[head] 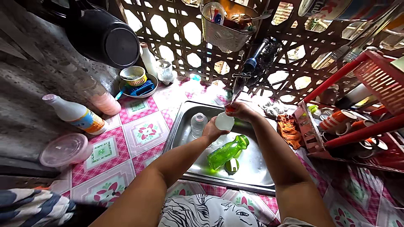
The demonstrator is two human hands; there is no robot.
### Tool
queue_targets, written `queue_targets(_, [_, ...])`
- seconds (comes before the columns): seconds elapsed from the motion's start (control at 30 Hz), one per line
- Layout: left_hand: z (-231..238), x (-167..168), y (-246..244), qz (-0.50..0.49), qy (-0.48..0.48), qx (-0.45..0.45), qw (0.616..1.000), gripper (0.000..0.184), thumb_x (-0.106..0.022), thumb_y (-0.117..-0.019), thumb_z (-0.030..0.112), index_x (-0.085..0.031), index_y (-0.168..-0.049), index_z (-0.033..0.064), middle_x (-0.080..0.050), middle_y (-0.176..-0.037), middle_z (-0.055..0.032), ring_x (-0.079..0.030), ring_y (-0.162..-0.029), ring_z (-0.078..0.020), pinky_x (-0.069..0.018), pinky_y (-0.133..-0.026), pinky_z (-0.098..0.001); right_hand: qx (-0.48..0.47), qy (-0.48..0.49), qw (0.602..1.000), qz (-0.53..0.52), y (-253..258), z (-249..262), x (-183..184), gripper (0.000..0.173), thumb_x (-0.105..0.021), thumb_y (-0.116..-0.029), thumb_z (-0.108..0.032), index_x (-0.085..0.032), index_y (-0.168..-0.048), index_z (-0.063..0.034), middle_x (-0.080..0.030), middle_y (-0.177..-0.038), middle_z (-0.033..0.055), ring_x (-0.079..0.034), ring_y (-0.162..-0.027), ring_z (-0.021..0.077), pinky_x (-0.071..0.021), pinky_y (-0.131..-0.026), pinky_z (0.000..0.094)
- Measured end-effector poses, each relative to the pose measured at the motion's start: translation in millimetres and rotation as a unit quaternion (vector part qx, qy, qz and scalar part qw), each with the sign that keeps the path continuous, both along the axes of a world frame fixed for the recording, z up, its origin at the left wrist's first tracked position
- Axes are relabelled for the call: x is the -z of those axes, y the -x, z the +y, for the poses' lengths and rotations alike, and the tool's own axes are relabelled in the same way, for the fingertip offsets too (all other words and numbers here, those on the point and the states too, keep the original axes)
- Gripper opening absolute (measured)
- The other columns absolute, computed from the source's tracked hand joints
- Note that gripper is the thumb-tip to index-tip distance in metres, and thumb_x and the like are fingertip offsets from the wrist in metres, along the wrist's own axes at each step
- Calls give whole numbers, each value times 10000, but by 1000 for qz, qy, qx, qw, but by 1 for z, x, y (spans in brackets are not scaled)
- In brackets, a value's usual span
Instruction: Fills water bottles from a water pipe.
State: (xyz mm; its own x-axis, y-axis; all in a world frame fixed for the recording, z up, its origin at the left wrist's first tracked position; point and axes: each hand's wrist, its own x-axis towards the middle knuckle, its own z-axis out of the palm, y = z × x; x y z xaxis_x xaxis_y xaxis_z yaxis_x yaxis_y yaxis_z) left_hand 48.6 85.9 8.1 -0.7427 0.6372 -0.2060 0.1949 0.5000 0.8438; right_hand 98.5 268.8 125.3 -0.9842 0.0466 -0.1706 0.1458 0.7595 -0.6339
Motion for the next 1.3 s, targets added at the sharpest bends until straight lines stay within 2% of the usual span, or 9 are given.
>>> queue_targets(0.2, [-12, 0, -8, -23, -17, 64, 998, 1032, -905, -651, 551, -472, -1490, 133, -624, -1372, -129, -592, -1286, -241, -464, -1104, -510, -77, -185, 977, -68, 6, -19, -26, 363, -710, -963, -354, -707, -1176, -61, -714, -1100, 180, -670, -1083, 355, -495, -963, 622])
queue_targets(0.4, [-19, -26, -13, 32, 49, 130, 990, 950, -881, -672, 579, -533, -1447, 156, -655, -1328, -116, -612, -1257, -252, -465, -1090, -531, 110, -263, 940, -190, -16, -51, -25, 672, -325, -1071, -559, -725, -1033, -20, -710, -1105, 237, -667, -1112, 428, -499, -882, 698])
queue_targets(0.53, [-35, -29, 11, -36, -22, 248, 968, 832, -929, -713, 348, -562, -1419, 104, -661, -1308, -142, -628, -1230, -248, -484, -1084, -524, -91, -269, 957, 65, -52, -29, -9, 476, -451, -1069, -444, -657, -1330, -104, -708, -1192, 152, -658, -1155, 347, -504, -981, 587])
queue_targets(0.63, [-41, -38, 21, -59, -31, 328, 942, 802, -921, -720, 276, -552, -1399, 62, -654, -1302, -138, -631, -1210, -211, -495, -1076, -469, -179, -285, 926, 170, -66, -31, -14, 368, -483, -1041, -315, -713, -1224, -94, -729, -1064, 121, -681, -1075, 319, -517, -960, 527])
queue_targets(0.7, [-41, -37, 14, 1, -2, 319, 948, 833, -929, -681, 411, -580, -1365, 91, -683, -1252, -108, -650, -1179, -215, -512, -1050, -498, -72, -295, 945, 119, -73, -51, -12, 373, -444, -1053, -314, -724, -962, -84, -733, -880, 110, -723, -924, 295, -557, -835, 523])
queue_targets(0.83, [-36, -34, -2, 95, 45, 282, 954, 924, -882, -652, 606, -575, -1373, 115, -675, -1252, -126, -637, -1190, -286, -491, -1025, -596, 197, -252, 929, -187, -67, -85, -27, 651, -287, -1079, -541, -715, -1078, -51, -721, -1081, 200, -686, -1091, 385, -527, -844, 652])
queue_targets(1.07, [-44, -63, 5, 55, -32, 436, 898, 733, -909, -730, 386, -620, -1323, 67, -693, -1213, -123, -658, -1140, -217, -505, -1038, -497, -67, -268, 949, 155, -122, -64, -26, 437, -528, -1024, -367, -666, -1262, -27, -712, -1056, 181, -691, -1027, 350, -531, -931, 535])
queue_targets(1.17, [-53, -73, -10, 30, -43, 421, 906, 694, -882, -762, 394, -625, -1313, 59, -698, -1193, -113, -668, -1112, -192, -524, -1019, -468, -3, -249, 958, 145, -131, -70, -29, 403, -455, -1053, -345, -660, -939, -17, -656, -783, 154, -685, -814, 339, -533, -748, 546])
queue_targets(1.3, [-58, -71, -27, -24, -48, 319, 946, 717, -882, -726, 466, -635, -1266, 63, -728, -1109, -99, -703, -1045, -186, -564, -970, -466, 160, -188, 969, -11, -116, -82, -44, 525, -349, -1100, -449, -692, -1093, -52, -707, -958, 195, -690, -977, 374, -509, -827, 647])
